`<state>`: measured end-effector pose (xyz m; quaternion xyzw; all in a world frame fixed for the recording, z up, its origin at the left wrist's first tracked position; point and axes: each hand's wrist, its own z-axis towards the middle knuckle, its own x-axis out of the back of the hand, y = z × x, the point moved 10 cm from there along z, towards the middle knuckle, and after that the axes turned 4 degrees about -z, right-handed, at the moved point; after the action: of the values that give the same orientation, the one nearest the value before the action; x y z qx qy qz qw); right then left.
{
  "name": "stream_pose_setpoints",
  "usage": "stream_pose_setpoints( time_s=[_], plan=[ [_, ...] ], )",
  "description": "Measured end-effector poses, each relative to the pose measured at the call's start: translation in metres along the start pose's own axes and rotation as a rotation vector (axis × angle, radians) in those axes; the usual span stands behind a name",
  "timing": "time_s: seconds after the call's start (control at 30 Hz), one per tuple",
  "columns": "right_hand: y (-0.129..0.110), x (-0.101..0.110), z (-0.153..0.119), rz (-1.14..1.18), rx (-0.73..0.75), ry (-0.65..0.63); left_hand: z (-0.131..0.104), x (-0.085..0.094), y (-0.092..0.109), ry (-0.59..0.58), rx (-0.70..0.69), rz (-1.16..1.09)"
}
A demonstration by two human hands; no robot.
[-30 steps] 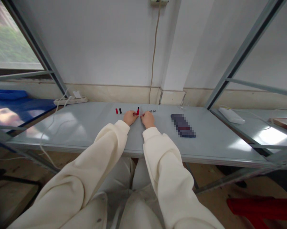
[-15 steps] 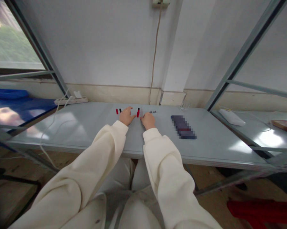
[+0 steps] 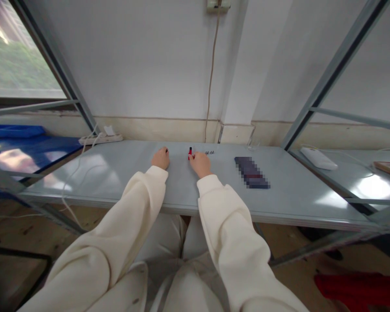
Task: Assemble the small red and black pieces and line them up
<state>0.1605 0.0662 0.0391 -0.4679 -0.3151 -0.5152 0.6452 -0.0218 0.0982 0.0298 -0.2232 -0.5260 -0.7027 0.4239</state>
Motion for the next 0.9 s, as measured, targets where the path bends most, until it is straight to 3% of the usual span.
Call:
stream_pose_setpoints(
  time_s=[0.1,0.23,0.33,0.53,0.67,0.9],
  plan=[
    [-0.004,0.006,0.002,0.099,0.027,0.077,0.004,-0.004,0.011,-0.028,-0.074,-0.355],
    [-0.005,0.012,0.004,0.252,0.031,0.147,0.000,-0.021,0.029,-0.242,-0.075,-0.830],
    [-0.006,0.013,0.004,0.307,0.040,0.137,-0.008,-0.027,0.041,-0.369,-0.089,-1.014],
    [-0.011,0.009,0.005,0.442,0.097,0.093,-0.014,-0.035,0.049,-0.477,-0.119,-1.137],
    [-0.013,0.004,0.006,0.508,0.108,0.048,-0.013,-0.035,0.047,-0.470,-0.107,-1.156],
    [-0.016,0.017,0.001,0.513,0.122,0.093,-0.013,-0.030,0.046,-0.418,-0.072,-1.141]
  ],
)
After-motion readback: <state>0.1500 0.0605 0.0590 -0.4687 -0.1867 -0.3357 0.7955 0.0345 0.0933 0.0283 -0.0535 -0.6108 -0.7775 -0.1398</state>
